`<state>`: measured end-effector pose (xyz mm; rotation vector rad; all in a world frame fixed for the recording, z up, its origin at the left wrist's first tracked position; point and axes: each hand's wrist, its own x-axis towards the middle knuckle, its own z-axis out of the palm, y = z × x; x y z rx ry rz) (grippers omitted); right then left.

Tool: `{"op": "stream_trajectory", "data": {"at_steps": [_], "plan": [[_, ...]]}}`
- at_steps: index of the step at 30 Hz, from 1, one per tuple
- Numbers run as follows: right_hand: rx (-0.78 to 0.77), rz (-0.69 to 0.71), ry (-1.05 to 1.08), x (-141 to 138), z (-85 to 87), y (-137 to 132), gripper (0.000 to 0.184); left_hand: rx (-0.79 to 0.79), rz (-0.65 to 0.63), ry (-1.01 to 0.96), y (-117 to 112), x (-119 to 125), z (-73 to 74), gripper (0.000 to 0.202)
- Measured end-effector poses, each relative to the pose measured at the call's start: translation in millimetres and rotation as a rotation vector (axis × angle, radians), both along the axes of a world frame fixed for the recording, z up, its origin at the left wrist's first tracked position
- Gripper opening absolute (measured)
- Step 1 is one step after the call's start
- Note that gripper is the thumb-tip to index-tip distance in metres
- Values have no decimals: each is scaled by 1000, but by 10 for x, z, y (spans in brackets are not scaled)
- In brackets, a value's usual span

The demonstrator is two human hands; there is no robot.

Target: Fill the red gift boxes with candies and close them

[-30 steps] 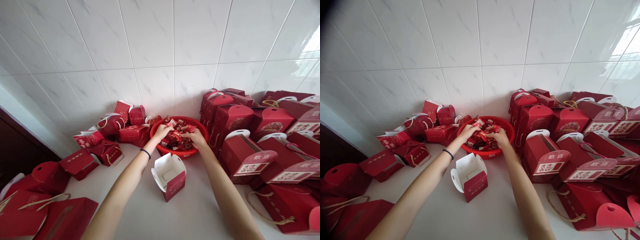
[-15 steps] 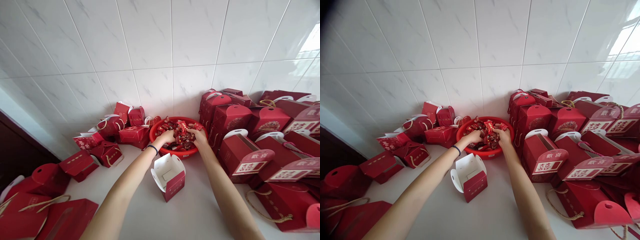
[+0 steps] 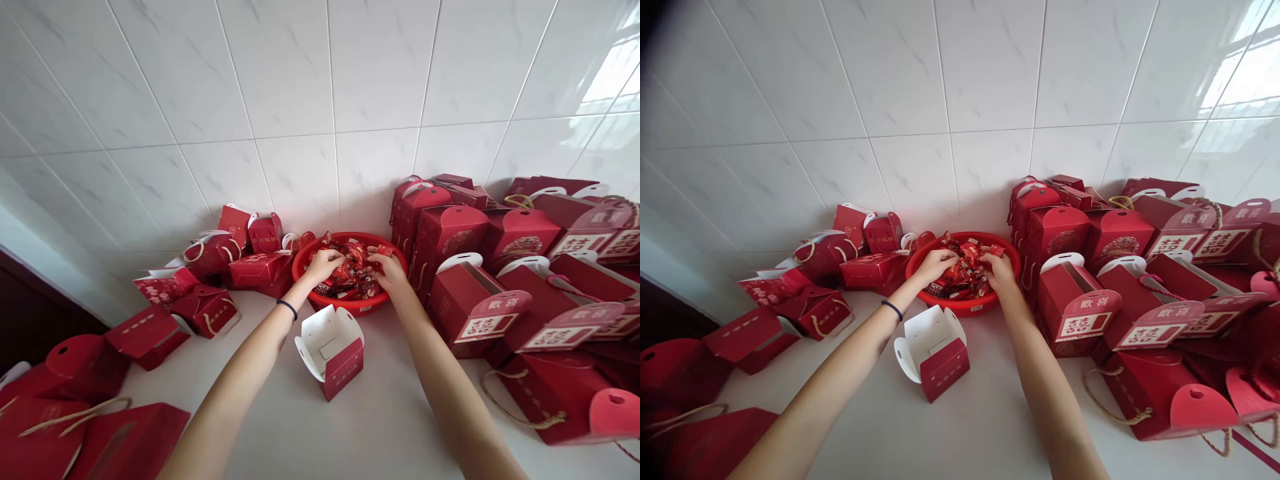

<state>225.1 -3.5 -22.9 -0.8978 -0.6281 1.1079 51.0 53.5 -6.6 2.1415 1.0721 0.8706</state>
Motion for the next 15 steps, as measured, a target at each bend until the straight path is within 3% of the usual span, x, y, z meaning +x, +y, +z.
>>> {"op": "stream_trajectory", "data": {"at_steps": [7, 15], "plan": [[-34, -27, -31, -18, -30, -5, 27, -118, -78, -49, -79, -11, -66, 25], [-15, -56, -12, 52, -5, -10, 22, -244, -335, 167, -201, 275, 80, 10]]}}
